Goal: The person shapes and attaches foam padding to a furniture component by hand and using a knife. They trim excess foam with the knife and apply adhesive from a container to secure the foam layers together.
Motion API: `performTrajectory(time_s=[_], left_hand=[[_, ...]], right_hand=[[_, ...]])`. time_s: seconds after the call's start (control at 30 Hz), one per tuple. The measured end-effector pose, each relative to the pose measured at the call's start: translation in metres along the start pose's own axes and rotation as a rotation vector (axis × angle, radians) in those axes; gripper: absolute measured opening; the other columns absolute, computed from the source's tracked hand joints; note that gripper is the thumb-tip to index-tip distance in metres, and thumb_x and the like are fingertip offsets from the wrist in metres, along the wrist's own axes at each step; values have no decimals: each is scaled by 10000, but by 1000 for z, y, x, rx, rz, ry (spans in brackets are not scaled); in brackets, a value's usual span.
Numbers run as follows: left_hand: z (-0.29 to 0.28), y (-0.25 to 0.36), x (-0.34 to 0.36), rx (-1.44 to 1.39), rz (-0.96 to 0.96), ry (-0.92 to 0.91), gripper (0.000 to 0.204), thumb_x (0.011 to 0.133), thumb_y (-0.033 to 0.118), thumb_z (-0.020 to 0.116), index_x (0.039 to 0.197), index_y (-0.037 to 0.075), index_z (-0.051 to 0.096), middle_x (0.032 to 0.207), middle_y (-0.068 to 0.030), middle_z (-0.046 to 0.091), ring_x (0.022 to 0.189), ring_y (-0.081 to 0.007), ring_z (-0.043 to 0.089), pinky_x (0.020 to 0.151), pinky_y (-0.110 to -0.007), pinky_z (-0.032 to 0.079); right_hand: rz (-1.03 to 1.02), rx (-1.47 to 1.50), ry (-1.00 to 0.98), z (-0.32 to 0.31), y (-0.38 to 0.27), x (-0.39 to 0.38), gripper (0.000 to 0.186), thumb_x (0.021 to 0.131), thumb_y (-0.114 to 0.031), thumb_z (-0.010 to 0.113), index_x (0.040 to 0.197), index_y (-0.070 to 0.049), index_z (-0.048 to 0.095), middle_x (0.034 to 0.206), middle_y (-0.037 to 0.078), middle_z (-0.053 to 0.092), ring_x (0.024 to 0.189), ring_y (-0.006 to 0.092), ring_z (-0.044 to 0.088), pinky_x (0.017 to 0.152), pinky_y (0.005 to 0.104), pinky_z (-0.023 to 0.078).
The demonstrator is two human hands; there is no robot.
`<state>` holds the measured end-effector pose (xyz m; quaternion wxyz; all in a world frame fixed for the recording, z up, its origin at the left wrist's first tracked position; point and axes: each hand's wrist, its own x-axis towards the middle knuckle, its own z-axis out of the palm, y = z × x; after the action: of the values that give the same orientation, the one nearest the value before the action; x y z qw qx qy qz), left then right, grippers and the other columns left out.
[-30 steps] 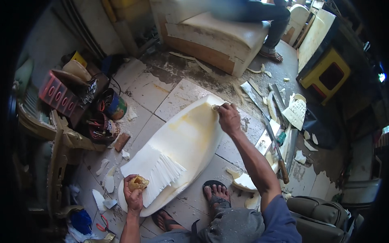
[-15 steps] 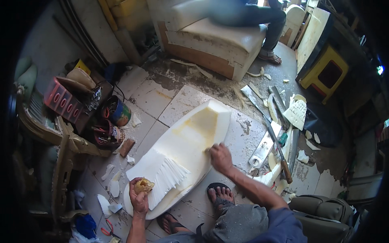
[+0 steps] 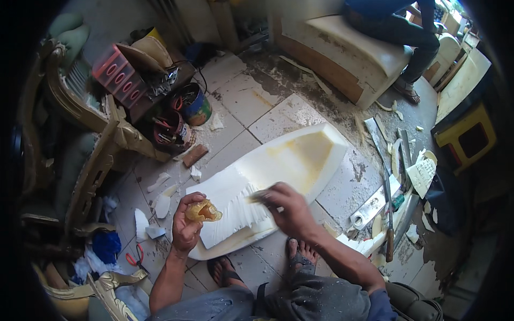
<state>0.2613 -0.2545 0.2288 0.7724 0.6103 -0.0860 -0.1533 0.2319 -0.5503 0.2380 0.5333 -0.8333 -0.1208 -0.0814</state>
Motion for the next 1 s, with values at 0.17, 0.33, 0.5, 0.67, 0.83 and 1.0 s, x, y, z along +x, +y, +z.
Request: performTrajectory(time_s=[0.17, 0.33, 0.5, 0.67, 0.83, 1.0], left_hand=[[14, 18, 3, 243, 44, -53, 628, 633, -79, 428, 1238, 25, 561, 1264, -127, 500, 1253, -239, 513, 1126, -345, 381], [14, 19, 4, 509, 105, -43, 529, 643, -74, 428, 1131, 4, 617, 1207, -134, 509, 1175, -257, 547, 1096, -356, 416], [15, 0, -4, 500, 40, -66, 516, 659, -74, 445, 1142, 8, 607, 1161, -123, 542, 1112, -232, 583, 1011, -342, 483], [-3, -13, -2, 74, -78, 139, 601, 690, -99, 438, 1276, 5, 517, 1152, -98, 587, 1053, -186, 627, 988, -316, 498], [6, -43, -5, -34, -190, 96, 602, 697, -96, 444, 1285, 6, 520, 1170, -87, 591, 1074, -182, 621, 977, -301, 504], [14, -52, -13, -12, -257, 103, 568, 715, -84, 443, 1272, 2, 519, 1174, -100, 602, 1077, -180, 624, 982, -295, 502]], right_hand=[[-526, -336, -84, 51, -23, 20, 394, 764, -84, 759, 1154, -116, 713, 1033, 33, 619, 885, 202, 584, 739, 350, 480], [-317, -360, -249, 76, -13, 1, 306, 835, -149, 635, 1136, -124, 684, 1045, 40, 558, 990, 222, 546, 813, 370, 448], [-170, -259, -411, 55, -12, 3, 221, 822, -74, 596, 978, -117, 746, 947, 89, 627, 966, 294, 645, 827, 431, 504], [-31, -86, -460, -10, 73, 22, 246, 854, -14, 645, 1044, -108, 770, 1054, 132, 709, 894, 341, 652, 825, 408, 540], [-38, -429, -162, -28, 145, 101, 263, 820, -7, 594, 999, -83, 771, 953, 140, 689, 928, 338, 632, 828, 439, 524], [-35, -688, -276, -5, 174, 111, 243, 799, -62, 604, 980, -108, 760, 975, 84, 650, 1026, 309, 593, 857, 439, 502]])
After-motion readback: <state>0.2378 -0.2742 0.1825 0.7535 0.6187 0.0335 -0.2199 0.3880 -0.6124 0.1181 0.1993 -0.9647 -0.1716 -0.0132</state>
